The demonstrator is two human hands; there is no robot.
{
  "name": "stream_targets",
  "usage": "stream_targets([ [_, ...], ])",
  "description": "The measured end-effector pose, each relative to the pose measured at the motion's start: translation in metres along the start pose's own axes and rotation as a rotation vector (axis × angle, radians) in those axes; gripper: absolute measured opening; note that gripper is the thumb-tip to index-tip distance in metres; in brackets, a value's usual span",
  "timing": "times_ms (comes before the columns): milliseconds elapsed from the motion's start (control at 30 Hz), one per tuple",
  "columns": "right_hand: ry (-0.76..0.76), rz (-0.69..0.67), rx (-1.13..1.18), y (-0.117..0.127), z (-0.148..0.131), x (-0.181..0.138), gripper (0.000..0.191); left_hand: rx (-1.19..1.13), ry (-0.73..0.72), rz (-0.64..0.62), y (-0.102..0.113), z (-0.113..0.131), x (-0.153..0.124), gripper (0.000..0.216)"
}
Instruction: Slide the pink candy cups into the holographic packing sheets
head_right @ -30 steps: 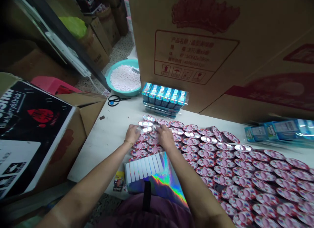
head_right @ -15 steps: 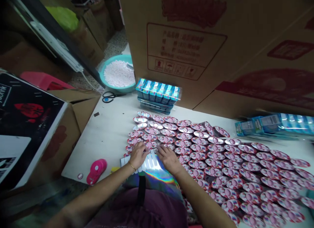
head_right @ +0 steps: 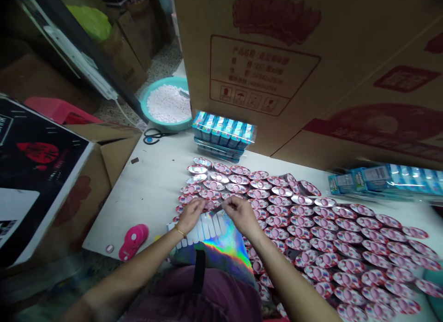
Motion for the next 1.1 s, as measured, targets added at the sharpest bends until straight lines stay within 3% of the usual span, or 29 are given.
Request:
stream_targets([
  [133, -0.227, 0.105, 0.367, -0.02, 0.025, 0.022, 0.026, -0.438, 0.341, -0.029, 0.003, -0.016, 0.001, 0.051],
  [333, -0.32, 0.138, 0.516, -0.067, 0.042, 0.037, 0.029, -0.558, 0.509, 0.146, 0.031, -0.036, 0.012, 0.036],
  [433, -0.237, 0.212, 0.42, -0.083, 0.04, 0.05, 0.027, -0.485, 0.423, 0.264, 0.053, -0.045, 0.026, 0.032],
  [633, -0.057, 0.38, 0.007, -0.101, 0.037, 0.059, 0.021, 0.011, 0.186, 0.393, 0.082, -0.053, 0.047, 0.025],
  [800, 0.085, 0.434, -0.293, -0.105, 0.025, 0.055, 0.018, 0.221, 0.082, 0.375, 0.084, -0.044, 0.051, 0.026],
  [1100, 0.115, 0.372, -0.566, -0.111, 0.02, 0.063, 0.014, 0.461, -0.051, 0.351, 0.077, -0.032, 0.053, 0.026],
])
Point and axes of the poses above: each hand's wrist, its own x-axis towards the middle knuckle, its own y-axis out of the back of the hand, z = x × y, the point moved 8 cm from there along x, towards the middle knuckle, and after that the axes turned 10 degrees about z, right-handed, at the moved point
